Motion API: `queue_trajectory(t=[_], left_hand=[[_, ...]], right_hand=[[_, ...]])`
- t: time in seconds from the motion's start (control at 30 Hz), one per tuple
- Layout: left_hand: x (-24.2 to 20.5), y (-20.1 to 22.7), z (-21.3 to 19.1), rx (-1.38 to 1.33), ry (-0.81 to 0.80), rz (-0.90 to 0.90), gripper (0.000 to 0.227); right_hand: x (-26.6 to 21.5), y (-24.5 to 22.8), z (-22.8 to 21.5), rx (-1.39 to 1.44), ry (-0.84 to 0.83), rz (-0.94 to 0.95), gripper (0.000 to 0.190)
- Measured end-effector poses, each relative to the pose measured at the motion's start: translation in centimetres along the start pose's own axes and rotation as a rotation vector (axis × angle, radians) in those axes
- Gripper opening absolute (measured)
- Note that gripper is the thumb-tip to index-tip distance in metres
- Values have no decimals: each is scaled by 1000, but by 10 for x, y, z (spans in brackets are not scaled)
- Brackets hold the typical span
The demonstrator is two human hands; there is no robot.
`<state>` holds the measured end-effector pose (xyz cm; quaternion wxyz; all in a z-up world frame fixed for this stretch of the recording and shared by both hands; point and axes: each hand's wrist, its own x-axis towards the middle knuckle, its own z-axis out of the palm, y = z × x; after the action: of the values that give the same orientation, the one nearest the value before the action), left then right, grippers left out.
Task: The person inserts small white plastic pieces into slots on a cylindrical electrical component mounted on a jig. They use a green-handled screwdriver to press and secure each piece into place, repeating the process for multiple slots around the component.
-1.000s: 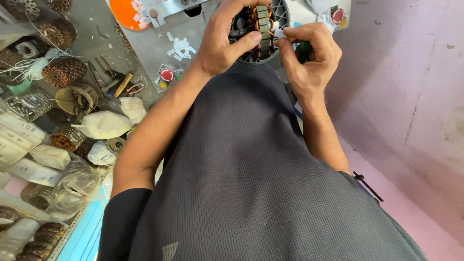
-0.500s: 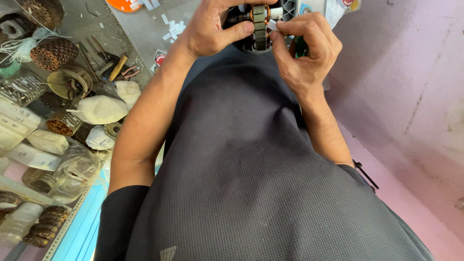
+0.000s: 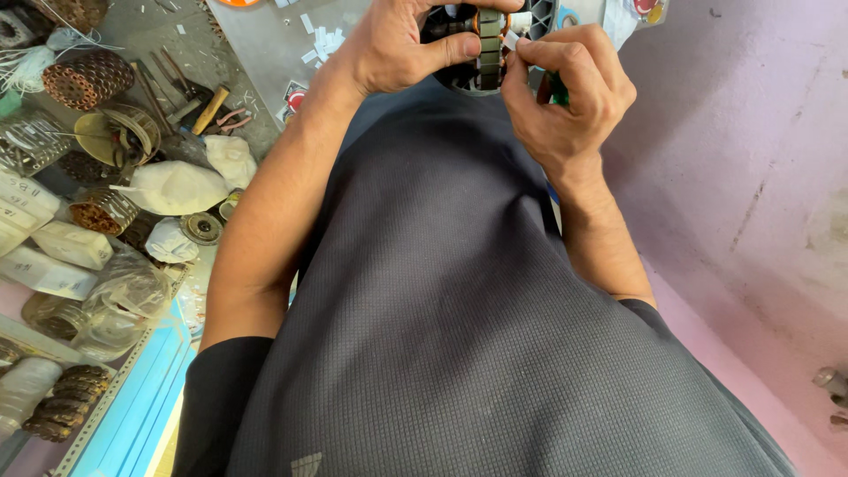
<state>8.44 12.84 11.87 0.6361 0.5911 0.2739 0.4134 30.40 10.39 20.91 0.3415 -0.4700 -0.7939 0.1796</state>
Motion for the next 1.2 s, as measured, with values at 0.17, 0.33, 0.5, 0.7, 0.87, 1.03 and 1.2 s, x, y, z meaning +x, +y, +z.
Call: queue_trajectory(t=[0.17,0.33,0.5,0.7,0.87,1.03,1.2], left_hand=[[-2,0,0,-43,16,-18,32],[3,0,0,-4,6,-28,28],[4,5,-3,112,14,37,28],[4,-3,1,-64,13,-6,31],[4,1,-6,-4,-32,47,41],[1,-18,-4,-124,-25,-8,42],[-3,-39,0,-102,33,-112,39]], right_hand=[[2,-2,3,-50,-8,-35,24],[14,-3,-7,-60,-135,-58,23],[31,-11,-19,-86,-290,-14,18],[62,28,-29,493,-582,375,15],[60,42,-29,630,-616,403,10],[63,36,-18,625,-542,660,8],[59,45,-14,708,-577,478,14]])
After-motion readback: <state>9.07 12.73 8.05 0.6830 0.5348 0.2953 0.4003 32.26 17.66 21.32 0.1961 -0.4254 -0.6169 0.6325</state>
